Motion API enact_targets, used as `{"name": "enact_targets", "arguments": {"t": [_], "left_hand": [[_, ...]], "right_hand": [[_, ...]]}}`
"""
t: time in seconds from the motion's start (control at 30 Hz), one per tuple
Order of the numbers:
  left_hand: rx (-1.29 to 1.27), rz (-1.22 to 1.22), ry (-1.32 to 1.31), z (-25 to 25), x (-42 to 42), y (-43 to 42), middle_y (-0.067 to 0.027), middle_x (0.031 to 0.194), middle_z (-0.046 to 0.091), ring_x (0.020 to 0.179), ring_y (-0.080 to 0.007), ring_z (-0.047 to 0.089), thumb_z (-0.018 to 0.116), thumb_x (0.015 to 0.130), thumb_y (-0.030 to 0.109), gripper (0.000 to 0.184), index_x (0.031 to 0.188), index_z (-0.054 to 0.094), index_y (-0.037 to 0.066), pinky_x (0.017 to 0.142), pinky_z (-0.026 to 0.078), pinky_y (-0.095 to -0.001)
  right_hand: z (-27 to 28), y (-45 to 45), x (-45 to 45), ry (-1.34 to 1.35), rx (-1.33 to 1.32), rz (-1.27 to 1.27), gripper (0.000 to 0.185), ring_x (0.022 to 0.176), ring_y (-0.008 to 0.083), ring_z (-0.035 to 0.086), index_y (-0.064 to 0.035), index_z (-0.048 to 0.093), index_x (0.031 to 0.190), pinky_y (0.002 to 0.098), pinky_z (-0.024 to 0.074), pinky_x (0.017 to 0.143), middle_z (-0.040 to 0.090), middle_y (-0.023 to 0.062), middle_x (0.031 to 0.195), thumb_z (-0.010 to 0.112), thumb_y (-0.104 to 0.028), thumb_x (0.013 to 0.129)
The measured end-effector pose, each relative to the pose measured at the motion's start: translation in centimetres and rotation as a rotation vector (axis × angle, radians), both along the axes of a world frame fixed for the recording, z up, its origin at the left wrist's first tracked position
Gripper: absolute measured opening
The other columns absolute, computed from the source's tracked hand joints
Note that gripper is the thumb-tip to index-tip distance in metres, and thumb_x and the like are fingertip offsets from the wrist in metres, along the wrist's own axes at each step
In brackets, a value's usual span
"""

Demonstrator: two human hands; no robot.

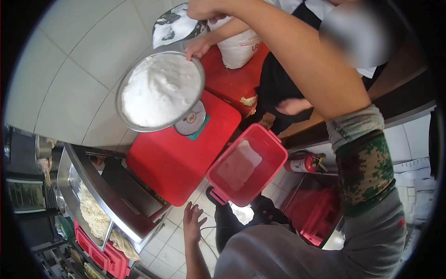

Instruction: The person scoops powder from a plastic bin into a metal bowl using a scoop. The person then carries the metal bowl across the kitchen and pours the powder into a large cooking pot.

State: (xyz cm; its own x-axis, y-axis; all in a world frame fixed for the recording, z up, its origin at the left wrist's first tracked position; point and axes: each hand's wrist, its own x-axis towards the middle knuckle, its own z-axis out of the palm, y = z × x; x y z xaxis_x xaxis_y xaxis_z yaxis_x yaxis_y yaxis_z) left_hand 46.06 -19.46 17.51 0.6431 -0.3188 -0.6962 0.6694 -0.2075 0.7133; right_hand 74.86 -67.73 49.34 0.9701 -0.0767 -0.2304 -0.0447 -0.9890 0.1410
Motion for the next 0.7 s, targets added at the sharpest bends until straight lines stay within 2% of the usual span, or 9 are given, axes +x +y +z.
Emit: {"name": "enact_targets", "arguments": {"t": [0.07,0.1,0.13,0.2,0.33,0.37,0.5,0.57,0.7], "left_hand": [[0.028,-0.052,0.005,0.1,-0.5,-1.5,-0.0212,0.148,0.041,0.128,-0.0342,0.050,0.058,0.097,0.039,0.069,0.152,0.029,0.007,0.095,0.051,-0.0462],[0.055,-0.083,0.006,-0.2,-0.8,-2.2,-0.0211,0.148,0.041,0.128,-0.0338,0.051,0.058,0.097,0.038,0.069,0.152,0.029,0.007,0.096,0.050,-0.0457],[0.083,-0.113,0.010,-0.8,-1.3,-2.8,-0.0210,0.147,0.042,0.128,-0.0334,0.051,0.058,0.097,0.038,0.069,0.151,0.030,0.007,0.096,0.050,-0.0452],[0.149,-0.156,0.021,-2.2,-2.4,-3.8,-0.0194,0.144,0.046,0.125,-0.0302,0.053,0.060,0.097,0.039,0.069,0.150,0.032,0.006,0.096,0.049,-0.0429],[0.269,-0.247,0.016,-5.1,-5.0,-6.1,-0.0156,0.133,0.054,0.115,-0.0243,0.057,0.062,0.096,0.039,0.066,0.147,0.038,0.005,0.092,0.050,-0.0401],[0.288,-0.266,0.010,-6.3,-5.4,-6.6,-0.0154,0.132,0.055,0.115,-0.0238,0.058,0.061,0.096,0.038,0.065,0.147,0.039,0.005,0.091,0.050,-0.0399],[0.364,-0.336,-0.076,-10.7,-5.2,-8.9,-0.0181,0.129,0.058,0.113,-0.0256,0.060,0.062,0.096,0.033,0.060,0.142,0.043,0.000,0.090,0.051,-0.0381],[0.384,-0.381,-0.203,-14.6,-4.5,-9.5,-0.0236,0.133,0.055,0.110,-0.0299,0.062,0.064,0.094,0.033,0.064,0.141,0.043,-0.004,0.089,0.052,-0.0373],[0.621,-0.524,-0.607,-20.9,-2.2,-10.8,-0.0294,0.129,0.053,0.117,-0.0385,0.056,0.068,0.089,0.027,0.062,0.137,0.045,-0.006,0.094,0.050,-0.0443]], "right_hand": [[-2.7,-2.7,-4.3,0.119,-0.423,0.279,0.028,0.081,0.0257,0.069,-0.0016,0.074,0.094,0.0382,0.0547,0.070,0.073,0.0148,0.096,0.068,-0.023,0.077],[-3.4,-3.3,-7.7,0.023,0.316,-0.343,0.023,0.085,0.0238,0.070,-0.0055,0.075,0.094,0.0377,0.0546,0.071,0.073,0.0126,0.097,0.064,-0.018,0.079],[-6.2,-4.6,-10.8,-0.161,0.550,-0.545,0.027,0.045,0.0182,0.055,-0.0048,0.066,0.077,0.0359,0.0446,0.043,0.060,0.0057,0.059,0.056,-0.028,0.086],[-7.5,-3.2,-19.3,-0.375,0.833,-0.365,0.036,0.032,0.0124,0.038,-0.0036,0.058,0.067,0.0298,0.0329,0.032,0.045,0.0008,0.046,0.049,-0.029,0.091],[-16.1,-6.8,-30.6,-0.302,1.052,-0.622,0.020,0.047,0.0031,0.041,-0.0056,0.058,0.094,0.0209,0.0324,0.042,0.056,-0.0014,0.067,0.052,-0.025,0.096],[-17.0,-7.1,-33.3,-0.248,1.107,-0.650,0.025,0.064,0.0102,0.054,-0.0010,0.060,0.090,0.0287,0.0441,0.057,0.060,0.0034,0.071,0.052,-0.025,0.092],[-27.1,-7.2,-41.8,-0.146,1.335,-0.926,0.020,0.062,0.0053,0.048,-0.0049,0.062,0.106,0.0223,0.0409,0.055,0.057,-0.0001,0.076,0.055,-0.021,0.096],[-30.6,-7.0,-43.7,0.066,1.285,-0.997,0.020,0.072,0.0095,0.056,0.0000,0.062,0.102,0.0294,0.0482,0.064,0.060,0.0017,0.080,0.054,-0.017,0.094],[-40.7,-5.4,-46.5,0.206,0.834,-0.856,0.033,0.094,0.0413,0.064,0.0006,0.060,0.103,0.0469,0.0499,0.083,0.066,0.0253,0.098,0.056,-0.029,0.090]]}}
